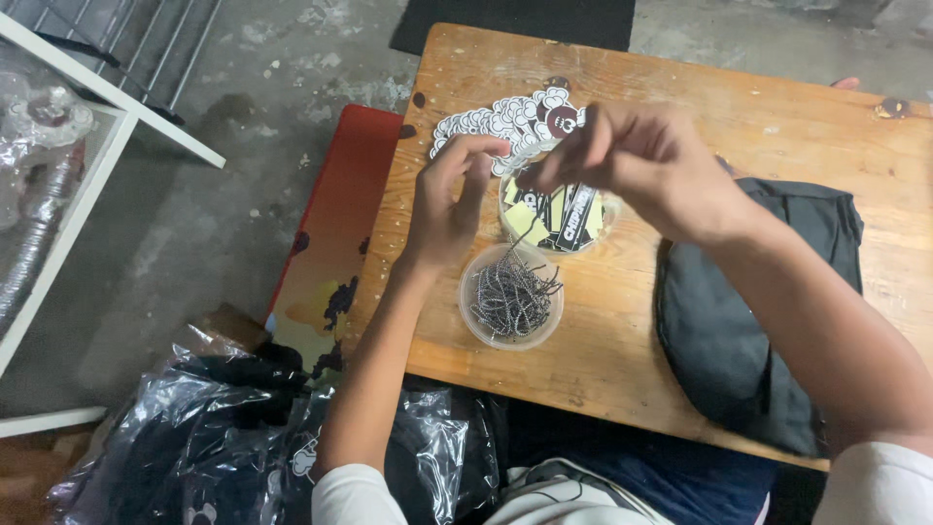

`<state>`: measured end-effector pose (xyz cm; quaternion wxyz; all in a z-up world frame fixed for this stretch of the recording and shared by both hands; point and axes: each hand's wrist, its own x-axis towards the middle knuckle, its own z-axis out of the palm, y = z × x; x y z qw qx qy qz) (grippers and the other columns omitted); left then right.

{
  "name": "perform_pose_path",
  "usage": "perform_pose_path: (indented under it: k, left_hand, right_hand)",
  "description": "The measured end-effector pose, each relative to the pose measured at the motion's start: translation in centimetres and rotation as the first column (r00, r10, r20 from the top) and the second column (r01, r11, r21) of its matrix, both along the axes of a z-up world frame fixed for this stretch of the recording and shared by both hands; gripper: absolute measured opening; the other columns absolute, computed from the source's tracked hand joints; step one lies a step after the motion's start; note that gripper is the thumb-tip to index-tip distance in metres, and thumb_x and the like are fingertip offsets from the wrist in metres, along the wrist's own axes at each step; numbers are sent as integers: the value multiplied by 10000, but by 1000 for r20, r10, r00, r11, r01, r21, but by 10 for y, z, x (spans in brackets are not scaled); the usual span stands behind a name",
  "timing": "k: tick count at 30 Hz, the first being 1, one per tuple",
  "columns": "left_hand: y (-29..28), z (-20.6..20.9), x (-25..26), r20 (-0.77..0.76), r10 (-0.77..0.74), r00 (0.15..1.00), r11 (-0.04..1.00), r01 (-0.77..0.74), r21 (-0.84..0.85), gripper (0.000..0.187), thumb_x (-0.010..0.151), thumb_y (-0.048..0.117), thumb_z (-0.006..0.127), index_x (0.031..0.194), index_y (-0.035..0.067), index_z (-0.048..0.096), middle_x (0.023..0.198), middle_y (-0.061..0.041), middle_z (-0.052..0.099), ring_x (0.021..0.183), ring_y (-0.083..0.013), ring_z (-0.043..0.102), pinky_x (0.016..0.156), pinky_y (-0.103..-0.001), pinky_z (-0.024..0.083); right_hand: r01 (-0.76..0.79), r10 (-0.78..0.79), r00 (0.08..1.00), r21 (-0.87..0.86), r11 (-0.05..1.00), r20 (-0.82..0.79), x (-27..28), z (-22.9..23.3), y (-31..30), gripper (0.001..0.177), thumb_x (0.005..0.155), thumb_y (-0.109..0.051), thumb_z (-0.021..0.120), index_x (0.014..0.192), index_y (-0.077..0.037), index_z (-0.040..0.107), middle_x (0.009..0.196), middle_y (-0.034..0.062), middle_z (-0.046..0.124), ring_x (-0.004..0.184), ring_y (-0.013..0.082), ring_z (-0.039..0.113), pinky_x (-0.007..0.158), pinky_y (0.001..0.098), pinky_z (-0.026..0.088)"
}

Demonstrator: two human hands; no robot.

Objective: The person wipes a black bag with a cloth, then attaches a sticker and a chain to it. They then wipe a clear plastic bag and place the black bag inside it.

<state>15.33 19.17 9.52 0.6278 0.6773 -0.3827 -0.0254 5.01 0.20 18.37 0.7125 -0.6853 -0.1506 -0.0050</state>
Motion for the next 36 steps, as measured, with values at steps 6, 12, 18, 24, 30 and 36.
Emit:
perform_pose_path:
  k: [6, 12, 18, 24, 30, 36]
  left_hand:
    - [-23, -4, 12, 19, -161, 987, 984, 159, 85, 296, 1021, 271, 473, 1120, 54, 647, 1087, -87, 687, 1051, -206, 648, 752, -297, 589]
    - [-53, -17, 24, 142, -181, 973, 966, 149, 210, 239, 1003, 211, 462, 1073, 66, 639, 1060, -80, 696, 1010, -227, 661, 875, -327, 498]
    - [-60, -23, 26, 144, -158, 977, 959, 118, 256, 217, 994, 218, 491, 1073, 86, 644, 1045, -61, 712, 975, -214, 668, 832, -334, 506]
    - [-64, -14, 13, 242, -138, 961, 971, 83, 225, 162, 980, 134, 506, 1037, 53, 634, 998, -81, 707, 928, -215, 682, 856, -341, 518]
    - [-78, 22, -36, 368, -34, 929, 990, -20, 142, 195, 973, 104, 526, 1140, 33, 595, 1064, -123, 626, 958, -264, 605, 870, -364, 491]
    - [-104, 45, -113, 383, 61, 922, 991, -101, 85, 661, 928, 156, 723, 1417, -10, 311, 1362, -238, 425, 1306, -376, 416, 1177, -496, 366]
  right_hand:
    - [361, -278, 924, 363, 859, -261, 62, -23, -48, 186, 956, 53, 494, 822, -72, 529, 750, 147, 541, 531, 195, 570, 534, 307, 521]
    - [415, -610, 782, -625, 662, -127, 107, -89, -88, 101, 1048, -153, 584, 1088, -108, 503, 825, 32, 524, 675, 121, 406, 561, 292, 341]
    - [108, -443, 897, -964, 242, -11, 113, -152, -116, 634, 832, -506, 766, 1265, -75, 594, 1012, 141, 718, 946, 351, 663, 794, 442, 501]
    - [383, -568, 812, -858, 343, 135, 101, -175, -140, 248, 882, -326, 776, 925, -139, 620, 854, 51, 610, 740, 257, 546, 626, 404, 402]
    - [470, -509, 845, -683, 559, 164, 32, -100, -138, 436, 1052, -159, 691, 679, -110, 471, 645, -45, 334, 663, 92, 290, 613, 304, 283]
    - [409, -510, 860, -588, 698, -7, -90, -18, -118, 165, 1050, -204, 669, 942, -83, 642, 797, -33, 585, 707, 20, 482, 602, 192, 359]
